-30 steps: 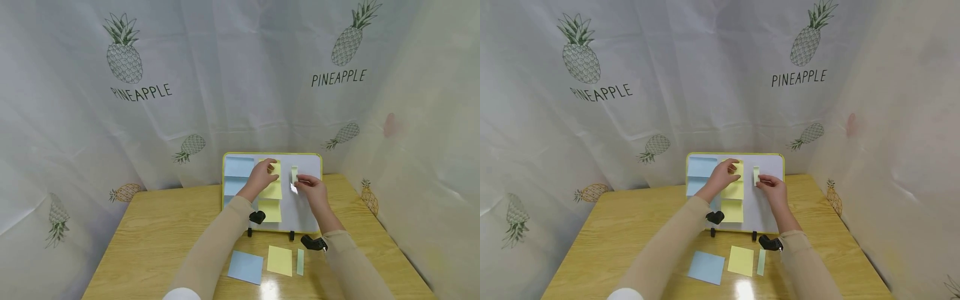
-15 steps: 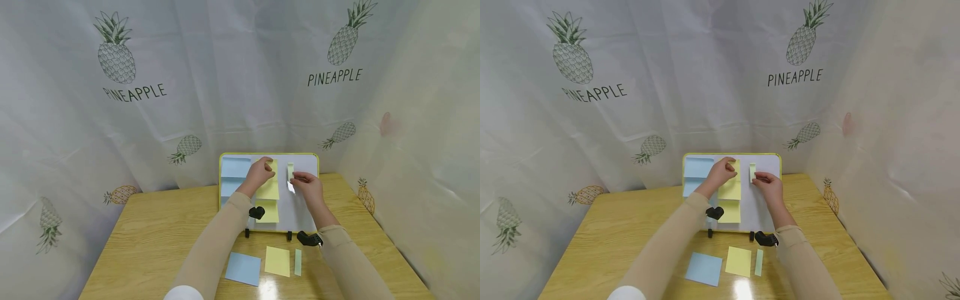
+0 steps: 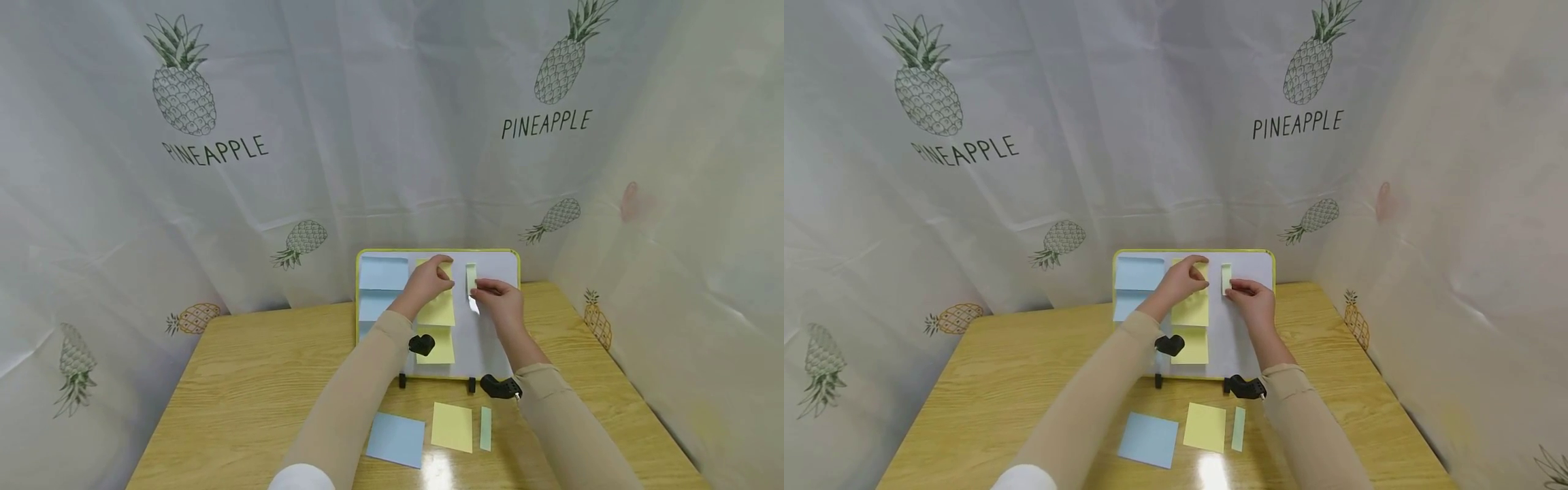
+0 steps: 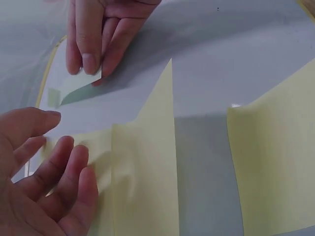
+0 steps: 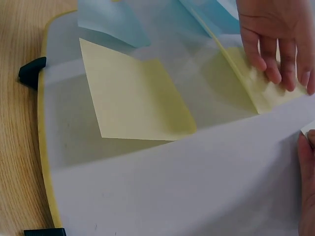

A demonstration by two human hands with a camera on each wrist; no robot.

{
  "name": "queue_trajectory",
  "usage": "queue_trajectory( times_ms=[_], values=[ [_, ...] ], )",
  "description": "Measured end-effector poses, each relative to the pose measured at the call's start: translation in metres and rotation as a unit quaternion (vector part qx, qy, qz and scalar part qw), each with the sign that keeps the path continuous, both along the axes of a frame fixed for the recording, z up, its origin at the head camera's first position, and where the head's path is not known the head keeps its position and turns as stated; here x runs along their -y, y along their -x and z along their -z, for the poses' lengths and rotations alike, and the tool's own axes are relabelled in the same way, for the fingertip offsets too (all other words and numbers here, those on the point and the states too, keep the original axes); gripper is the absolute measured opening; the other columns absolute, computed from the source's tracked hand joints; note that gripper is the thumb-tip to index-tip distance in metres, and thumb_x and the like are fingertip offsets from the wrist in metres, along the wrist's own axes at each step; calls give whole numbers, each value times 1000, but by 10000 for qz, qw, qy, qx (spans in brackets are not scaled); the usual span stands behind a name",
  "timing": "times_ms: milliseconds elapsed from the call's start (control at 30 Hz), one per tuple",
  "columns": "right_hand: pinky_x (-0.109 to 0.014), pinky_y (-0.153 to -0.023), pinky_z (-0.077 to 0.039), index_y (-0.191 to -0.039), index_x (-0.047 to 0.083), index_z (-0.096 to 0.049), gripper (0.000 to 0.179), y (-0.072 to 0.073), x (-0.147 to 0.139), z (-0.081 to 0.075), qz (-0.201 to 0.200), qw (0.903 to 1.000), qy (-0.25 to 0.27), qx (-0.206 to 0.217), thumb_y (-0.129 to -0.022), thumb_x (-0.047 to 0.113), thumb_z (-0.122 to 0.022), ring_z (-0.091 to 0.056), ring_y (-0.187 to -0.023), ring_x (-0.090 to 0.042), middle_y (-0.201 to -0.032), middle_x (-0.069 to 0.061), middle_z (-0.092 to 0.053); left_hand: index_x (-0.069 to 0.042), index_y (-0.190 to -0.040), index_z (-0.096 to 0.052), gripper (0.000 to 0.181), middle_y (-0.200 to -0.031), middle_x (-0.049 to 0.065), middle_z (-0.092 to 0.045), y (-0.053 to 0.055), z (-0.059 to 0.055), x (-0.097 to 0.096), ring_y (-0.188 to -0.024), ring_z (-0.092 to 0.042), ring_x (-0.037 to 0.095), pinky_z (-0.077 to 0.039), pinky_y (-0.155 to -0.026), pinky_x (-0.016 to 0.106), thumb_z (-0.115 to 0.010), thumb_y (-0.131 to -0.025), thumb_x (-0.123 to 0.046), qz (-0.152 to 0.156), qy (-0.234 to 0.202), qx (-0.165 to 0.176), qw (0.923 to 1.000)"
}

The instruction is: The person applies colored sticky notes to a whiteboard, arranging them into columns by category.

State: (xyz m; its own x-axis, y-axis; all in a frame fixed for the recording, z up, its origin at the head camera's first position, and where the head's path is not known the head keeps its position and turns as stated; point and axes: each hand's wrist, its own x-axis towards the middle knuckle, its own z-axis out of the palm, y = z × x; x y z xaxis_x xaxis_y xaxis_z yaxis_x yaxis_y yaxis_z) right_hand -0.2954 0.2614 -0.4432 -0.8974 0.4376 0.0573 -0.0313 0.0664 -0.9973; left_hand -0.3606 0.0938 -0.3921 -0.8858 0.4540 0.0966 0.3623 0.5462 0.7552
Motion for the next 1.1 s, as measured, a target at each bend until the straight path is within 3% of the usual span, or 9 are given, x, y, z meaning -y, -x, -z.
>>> queue_trajectory(
  times_ms=[367, 600, 900, 1100],
  values=[
    [-18, -73, -52, -112, -4, -70, 30, -1, 1, -1, 13, 10000, -59, -61, -84, 5, -77, -65, -81, -5, -99, -6, -71, -21, -132, -60, 44, -88, -2, -61, -1, -8, -8, -73, -57, 12, -46, -64, 26, -71, -90, -18, 448, 661, -89, 9968],
    [-19, -72, -52, -111, -4, -70, 30, 1, 1, 0, -16, 9999, -114, -58, -83, 5, -77, -65, -80, -5, -99, -7, -71, -25, -140, -53, 51, -85, -2, -60, -2, -10, -14, -70, -54, 13, -44, -64, 27, -70, -91, -19, 438, 956, -134, 9944],
    [-21, -71, -54, -107, -3, -71, 25, 4, 0, 4, 35, 9998, -184, -84, -83, 3, -76, -66, -78, -7, -94, -6, -71, -26, -146, -45, 59, -83, 0, -61, -3, -9, -16, -68, -56, 15, -45, -61, 30, -68, -92, -18, 335, 571, 153, 9977],
    [-22, -72, -53, -105, -3, -72, 24, 5, 1, 4, 75, 9996, -232, -110, -83, 3, -77, -66, -78, -7, -94, -7, -71, -24, -132, -56, 42, -85, -3, -61, -3, -5, -15, -69, -57, 14, -46, -62, 29, -68, -92, -19, 159, 307, 253, 9991]
  ],
)
